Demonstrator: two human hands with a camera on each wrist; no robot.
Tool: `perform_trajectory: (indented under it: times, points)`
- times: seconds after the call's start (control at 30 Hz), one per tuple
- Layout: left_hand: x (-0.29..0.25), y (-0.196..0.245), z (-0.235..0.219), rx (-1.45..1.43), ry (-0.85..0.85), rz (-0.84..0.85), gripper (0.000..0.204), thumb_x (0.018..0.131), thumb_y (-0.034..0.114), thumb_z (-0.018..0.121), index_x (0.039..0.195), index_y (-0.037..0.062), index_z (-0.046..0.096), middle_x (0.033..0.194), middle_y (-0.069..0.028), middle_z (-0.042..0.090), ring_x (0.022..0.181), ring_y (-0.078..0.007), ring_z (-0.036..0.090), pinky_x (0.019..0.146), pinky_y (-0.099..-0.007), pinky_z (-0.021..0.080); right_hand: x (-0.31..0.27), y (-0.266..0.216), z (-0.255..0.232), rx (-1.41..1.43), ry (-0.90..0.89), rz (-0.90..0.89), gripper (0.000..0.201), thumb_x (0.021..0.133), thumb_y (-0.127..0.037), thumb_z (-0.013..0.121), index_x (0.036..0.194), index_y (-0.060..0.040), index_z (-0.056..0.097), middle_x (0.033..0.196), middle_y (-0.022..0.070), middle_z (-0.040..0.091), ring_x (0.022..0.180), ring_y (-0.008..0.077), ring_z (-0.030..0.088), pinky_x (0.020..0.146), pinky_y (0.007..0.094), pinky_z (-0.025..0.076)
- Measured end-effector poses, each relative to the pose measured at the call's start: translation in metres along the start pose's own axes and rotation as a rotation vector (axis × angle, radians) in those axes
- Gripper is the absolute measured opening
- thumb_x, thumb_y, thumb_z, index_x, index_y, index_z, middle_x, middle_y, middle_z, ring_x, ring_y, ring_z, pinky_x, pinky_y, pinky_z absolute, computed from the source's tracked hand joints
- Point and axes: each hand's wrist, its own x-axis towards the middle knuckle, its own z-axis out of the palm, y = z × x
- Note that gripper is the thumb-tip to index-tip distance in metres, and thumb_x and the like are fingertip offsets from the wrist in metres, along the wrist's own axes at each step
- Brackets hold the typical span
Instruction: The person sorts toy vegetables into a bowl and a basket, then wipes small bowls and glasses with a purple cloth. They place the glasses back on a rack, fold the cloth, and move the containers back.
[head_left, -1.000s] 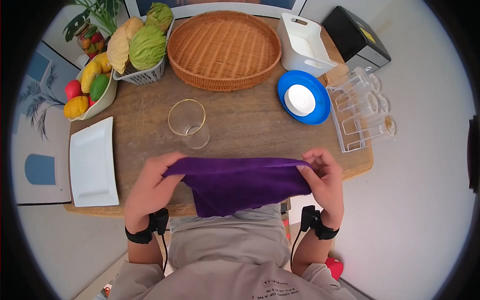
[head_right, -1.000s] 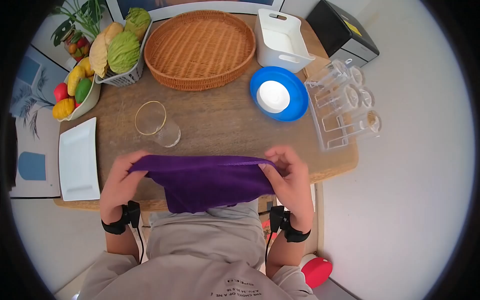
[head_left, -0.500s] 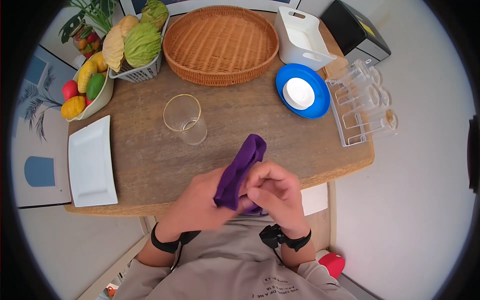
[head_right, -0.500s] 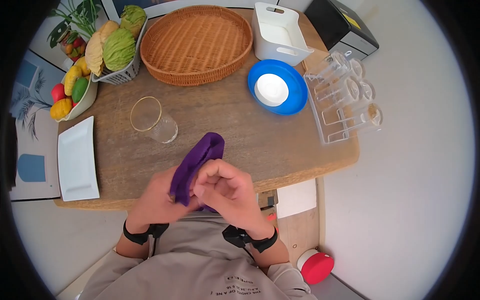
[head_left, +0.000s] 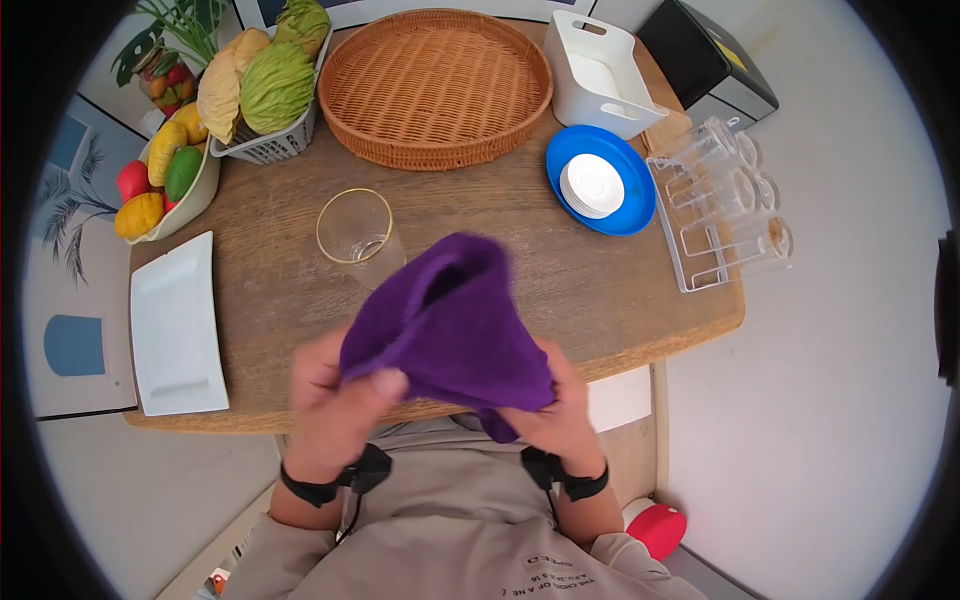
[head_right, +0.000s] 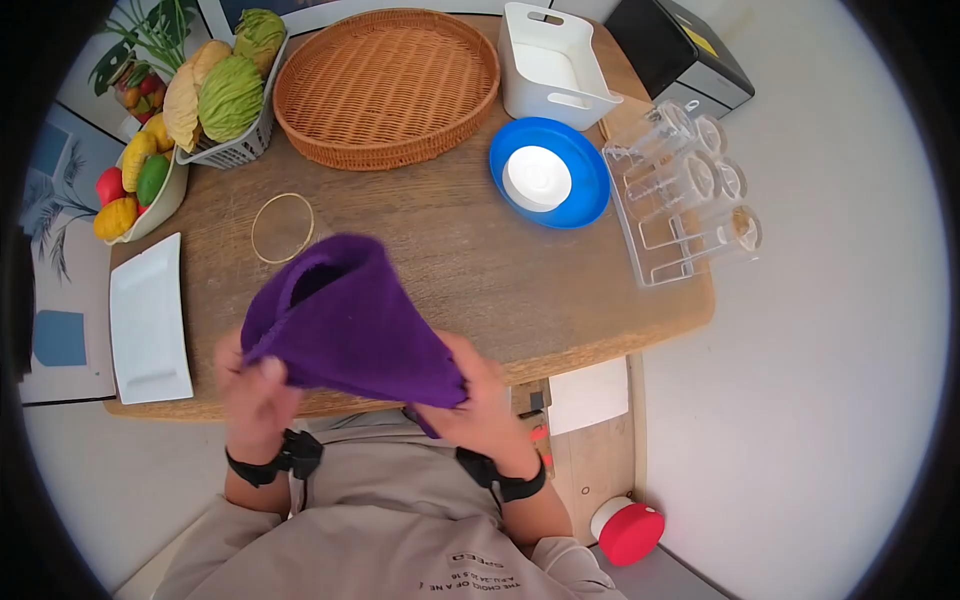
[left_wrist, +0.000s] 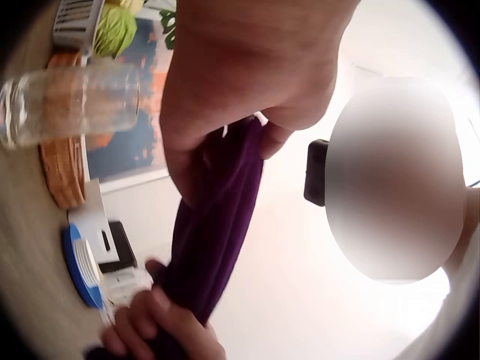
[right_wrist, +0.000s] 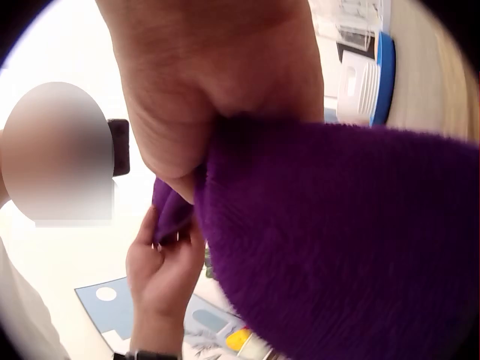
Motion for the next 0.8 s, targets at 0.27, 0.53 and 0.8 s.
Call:
perform_trajectory:
  times: [0.27,0.53,0.8]
  points:
    - [0.004,0.017,0.02,0.923,-0.352,0.378,0.057,0.076,0.013,0.08,0.127,-0.0003,0.059,0.112,-0.0166,0.064,0.092,-0.0296,0.066,0.074,-0.0379,0.054,0.005,-0.043,-0.047,-0.645,-0.101,-0.012,0.068,0.065,-0.004,0.082,0.128,-0.0024,0.057,0.104,0.0182,0.069,0.089,0.0339,0.071,0.075,0.0366,0.057]
    - [0.013,-0.023,0.034,1.131,-0.504,0.147,0.072,0.068,-0.003,0.069,0.137,0.0038,0.049,0.11,-0.0185,0.065,0.084,-0.0398,0.067,0.071,-0.0465,0.054,0.003,-0.066,-0.017,-0.582,-0.131,-0.098,0.063,0.064,-0.006,0.082,0.119,-0.0045,0.05,0.101,0.0156,0.063,0.084,0.0351,0.067,0.067,0.0408,0.054]
    - [0.019,-0.013,0.015,0.393,-0.425,0.02,0.047,0.079,-0.007,0.059,0.124,0.0028,0.048,0.113,-0.0134,0.057,0.099,-0.0262,0.06,0.087,-0.035,0.049,0.021,-0.053,0.015,-0.582,0.05,-0.462,0.066,0.07,-0.008,0.083,0.125,-0.0091,0.046,0.135,0.0241,0.051,0.106,0.0423,0.059,0.082,0.0495,0.053]
